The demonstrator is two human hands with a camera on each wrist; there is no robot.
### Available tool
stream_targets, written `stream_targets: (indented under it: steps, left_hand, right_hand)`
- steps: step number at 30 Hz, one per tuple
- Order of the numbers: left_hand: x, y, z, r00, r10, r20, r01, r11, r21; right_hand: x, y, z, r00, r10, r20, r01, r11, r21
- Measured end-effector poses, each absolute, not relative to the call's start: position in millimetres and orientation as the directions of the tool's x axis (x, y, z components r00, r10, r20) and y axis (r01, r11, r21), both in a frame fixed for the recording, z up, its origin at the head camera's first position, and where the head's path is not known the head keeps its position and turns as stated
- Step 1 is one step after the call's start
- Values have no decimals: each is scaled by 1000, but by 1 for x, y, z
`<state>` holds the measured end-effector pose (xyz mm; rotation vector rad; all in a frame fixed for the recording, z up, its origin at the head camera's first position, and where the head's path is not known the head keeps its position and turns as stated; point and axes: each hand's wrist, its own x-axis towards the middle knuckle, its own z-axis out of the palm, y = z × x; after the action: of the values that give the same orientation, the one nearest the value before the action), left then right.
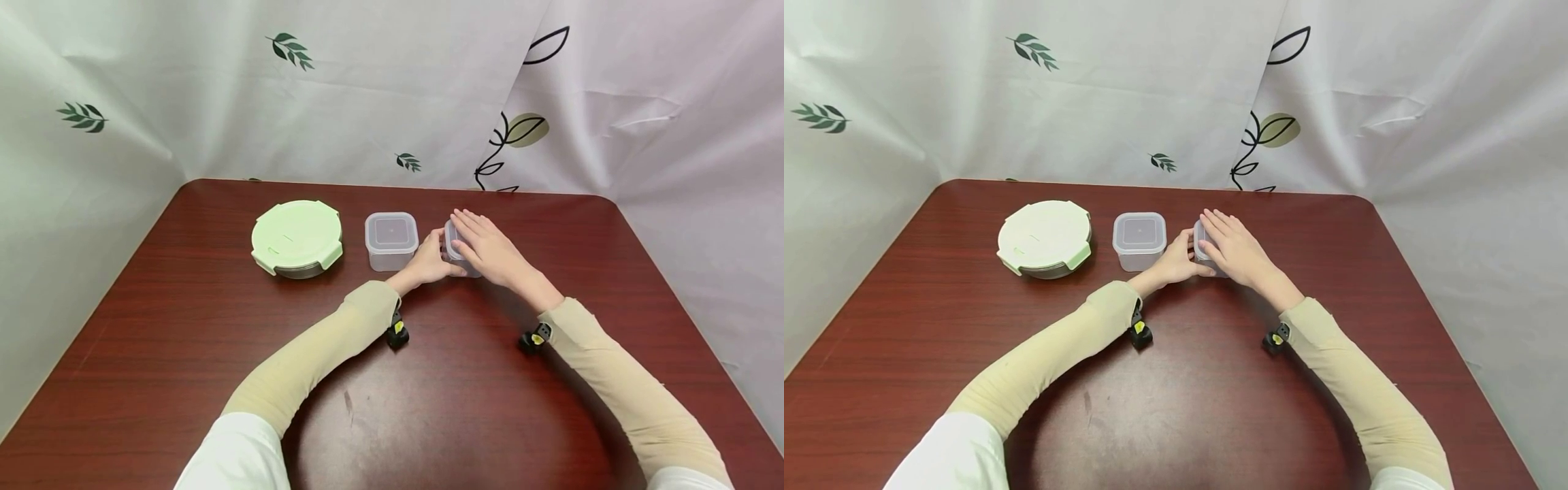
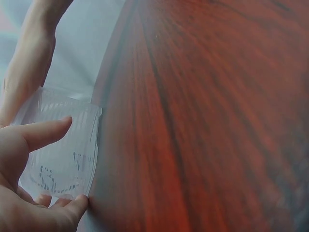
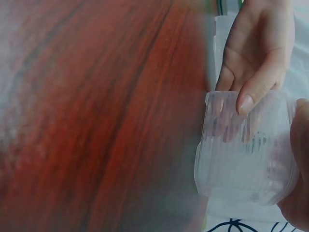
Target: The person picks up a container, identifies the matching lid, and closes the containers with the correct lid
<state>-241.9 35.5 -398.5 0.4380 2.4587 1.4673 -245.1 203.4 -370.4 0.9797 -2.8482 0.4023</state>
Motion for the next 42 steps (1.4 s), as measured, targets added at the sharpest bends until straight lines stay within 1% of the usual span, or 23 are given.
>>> stream_targets:
  steps: [12,22,26,32,38,42]
  left_hand:
    - [-240,33,-398,-924,382,-30,150,433,889]
    - [-231,30,-398,-940,341,27,221,543,810]
    - [-226,31,-394,-946,324,16,213,582,785]
    - [-216,26,-378,-953,302,-18,195,659,726]
    - [-198,12,-361,-926,371,-70,216,672,709]
    - [-187,-1,-355,-902,432,1,303,632,713]
  right_hand:
    - [-241,198,-368,-798,-573,187,-601,778,-181]
    - [-242,197,-369,-794,-572,206,-607,763,-223]
    - [-242,195,-369,-791,-570,223,-610,763,-213]
    - [-238,192,-367,-789,-552,269,-605,774,-186]
    - [-234,193,-368,-792,-529,304,-592,787,-173]
    - [-228,199,-368,-784,-528,325,-599,781,-176]
